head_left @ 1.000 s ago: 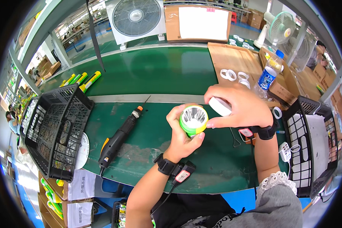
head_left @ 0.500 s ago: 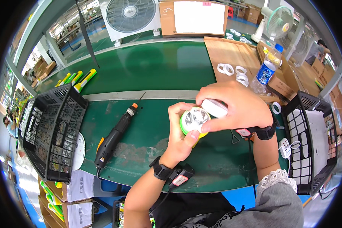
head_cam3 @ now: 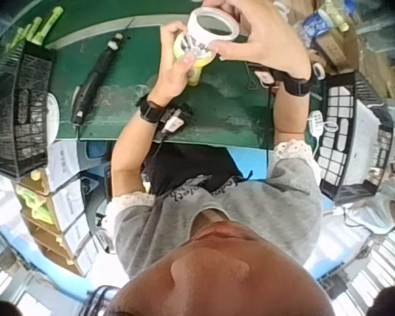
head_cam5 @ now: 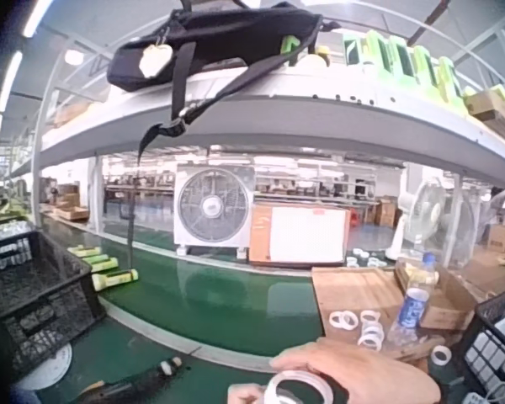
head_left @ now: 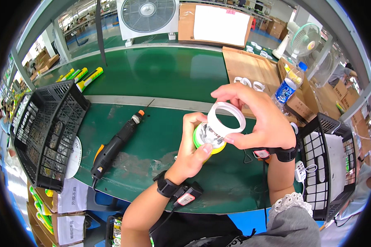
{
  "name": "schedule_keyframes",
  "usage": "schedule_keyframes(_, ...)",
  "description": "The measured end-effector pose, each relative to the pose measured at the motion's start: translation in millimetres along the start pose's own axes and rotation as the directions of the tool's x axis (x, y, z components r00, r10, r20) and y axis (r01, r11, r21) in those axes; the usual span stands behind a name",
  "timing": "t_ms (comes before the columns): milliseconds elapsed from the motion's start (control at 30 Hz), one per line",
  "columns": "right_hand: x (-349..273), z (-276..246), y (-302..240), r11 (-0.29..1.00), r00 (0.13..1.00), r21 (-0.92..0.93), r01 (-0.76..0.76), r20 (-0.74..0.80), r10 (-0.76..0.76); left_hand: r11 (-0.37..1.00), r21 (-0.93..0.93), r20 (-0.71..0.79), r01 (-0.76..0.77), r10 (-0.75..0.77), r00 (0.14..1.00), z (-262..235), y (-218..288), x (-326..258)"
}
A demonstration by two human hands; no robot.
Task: Assembling plastic flashlight components using manual dexterity and an electric screwdriver.
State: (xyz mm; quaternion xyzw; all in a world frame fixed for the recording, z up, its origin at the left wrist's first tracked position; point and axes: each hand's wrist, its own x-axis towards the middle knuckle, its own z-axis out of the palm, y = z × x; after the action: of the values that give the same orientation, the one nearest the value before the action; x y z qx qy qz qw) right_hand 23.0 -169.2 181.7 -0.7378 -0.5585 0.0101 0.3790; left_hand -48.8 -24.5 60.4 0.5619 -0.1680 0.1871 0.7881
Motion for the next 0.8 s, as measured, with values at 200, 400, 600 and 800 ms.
schedule_keyframes(200, 4.3, 2.5, 5.0, 0.989, 0.991, -0.068, 0.13, 0.019, -0.129, 0.999, 0.043, 0.055, -0.002, -0.001, 0.999, 1.8, 0.7, 6.1)
schedule_keyframes(400, 7.4, 6.9, 6.1, 0.982, 0.981, -0.035, 0.184, 0.062, -0.182, 0.991, -0.137, 0.143, 0.008, 0.012, 0.99, -5.4, -4.6, 7.5)
schedule_keyframes(600, 4.7, 11.0, 6.9, 0.981, 0.978, -0.039, 0.188, 0.099, -0.184, 0.967, -0.231, 0.177, 0.11, -0.069, 0.982, -3.3, -4.8, 4.6)
schedule_keyframes(800, 5.0, 9.3, 6.0, 0.982, 0.979, -0.077, 0.172, 0.126, -0.161, 0.975, -0.179, 0.195, 0.13, -0.094, 0.976, -7.6, -3.3, 5.2)
